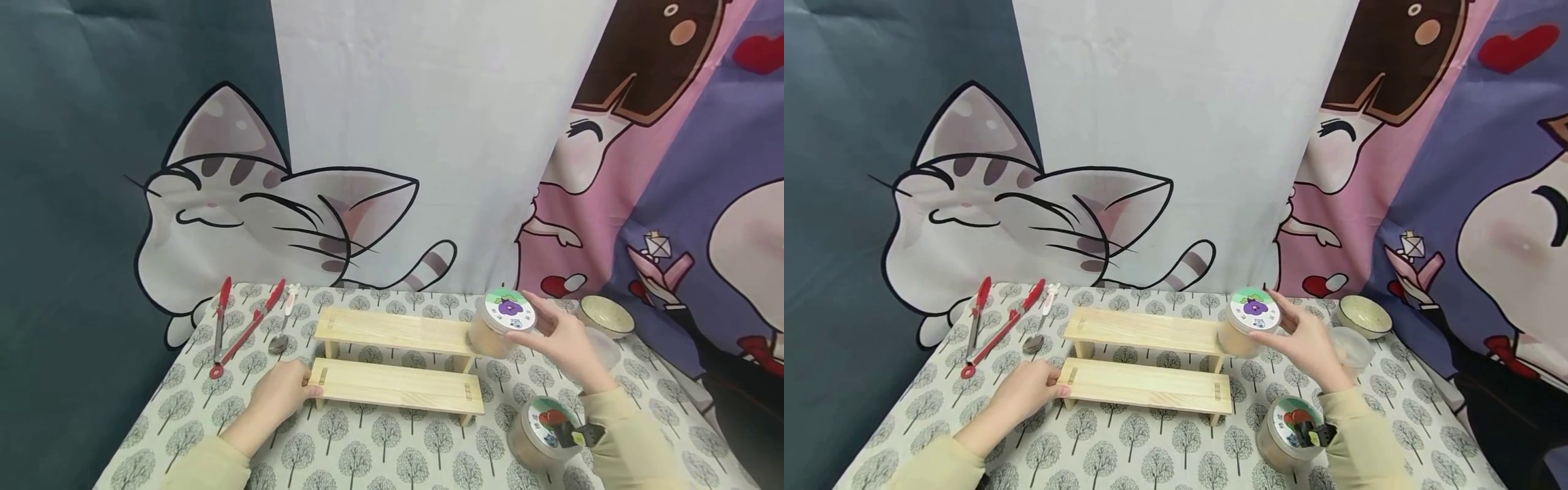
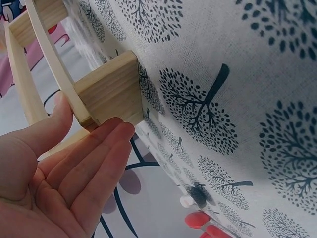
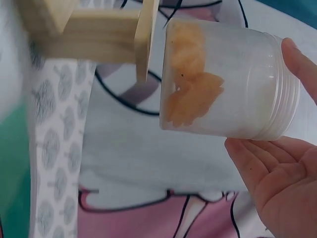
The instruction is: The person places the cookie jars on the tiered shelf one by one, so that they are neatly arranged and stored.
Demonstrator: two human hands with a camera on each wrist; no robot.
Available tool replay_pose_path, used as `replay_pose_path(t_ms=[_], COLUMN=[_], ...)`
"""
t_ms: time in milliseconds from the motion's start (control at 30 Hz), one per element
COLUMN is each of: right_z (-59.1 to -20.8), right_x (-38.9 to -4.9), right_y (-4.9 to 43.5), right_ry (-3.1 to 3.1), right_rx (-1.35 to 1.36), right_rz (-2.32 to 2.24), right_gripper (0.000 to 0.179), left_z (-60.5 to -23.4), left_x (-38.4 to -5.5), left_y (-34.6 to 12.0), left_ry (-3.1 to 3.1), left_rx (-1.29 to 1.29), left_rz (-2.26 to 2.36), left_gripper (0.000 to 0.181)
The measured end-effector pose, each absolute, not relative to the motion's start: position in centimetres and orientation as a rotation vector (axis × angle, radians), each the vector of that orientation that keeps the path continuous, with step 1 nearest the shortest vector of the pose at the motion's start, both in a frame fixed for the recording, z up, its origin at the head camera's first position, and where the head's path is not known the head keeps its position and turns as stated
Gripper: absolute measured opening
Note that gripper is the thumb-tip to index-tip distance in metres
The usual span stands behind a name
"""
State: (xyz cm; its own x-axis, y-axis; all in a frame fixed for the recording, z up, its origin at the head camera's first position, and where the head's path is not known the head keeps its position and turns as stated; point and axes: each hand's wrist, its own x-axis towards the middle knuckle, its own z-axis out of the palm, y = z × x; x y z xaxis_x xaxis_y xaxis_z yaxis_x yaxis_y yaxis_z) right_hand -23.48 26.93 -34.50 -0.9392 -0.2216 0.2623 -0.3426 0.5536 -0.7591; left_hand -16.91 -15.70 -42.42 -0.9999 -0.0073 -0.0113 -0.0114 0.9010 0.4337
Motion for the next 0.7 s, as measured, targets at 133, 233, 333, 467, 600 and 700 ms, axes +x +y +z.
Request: replay_pose_path(t_ms=[133,233,333,467,600,700], right_z=[-34.7,-34.9,-35.0,-34.9,-34.7,-34.6], right_x=[-23.8,-24.1,-24.4,-24.8,-25.0,-25.2], right_y=[25.1,23.8,22.4,20.5,18.8,17.7], right_ry=[-2.636,-2.652,-2.641,-2.627,-2.623,-2.613], right_rx=[0.53,0.538,0.561,0.598,0.615,0.629], right_rz=[1.384,1.405,1.45,1.509,1.548,1.576], right_gripper=[0.082,0.085,0.087,0.089,0.092,0.093], left_z=[-42.5,-42.5,-42.4,-42.4,-42.4,-42.4], left_x=[-17.0,-16.9,-16.9,-16.9,-16.9,-16.9], left_y=[-15.7,-15.7,-15.7,-15.7,-15.7,-15.6], left_ry=[3.065,3.061,3.061,3.069,3.072,3.069], left_rx=[-0.012,-0.017,-0.011,-0.013,-0.013,-0.019], left_rz=[0.696,0.699,0.698,0.689,0.691,0.693], left_gripper=[0.024,0.025,0.024,0.024,0.024,0.024])
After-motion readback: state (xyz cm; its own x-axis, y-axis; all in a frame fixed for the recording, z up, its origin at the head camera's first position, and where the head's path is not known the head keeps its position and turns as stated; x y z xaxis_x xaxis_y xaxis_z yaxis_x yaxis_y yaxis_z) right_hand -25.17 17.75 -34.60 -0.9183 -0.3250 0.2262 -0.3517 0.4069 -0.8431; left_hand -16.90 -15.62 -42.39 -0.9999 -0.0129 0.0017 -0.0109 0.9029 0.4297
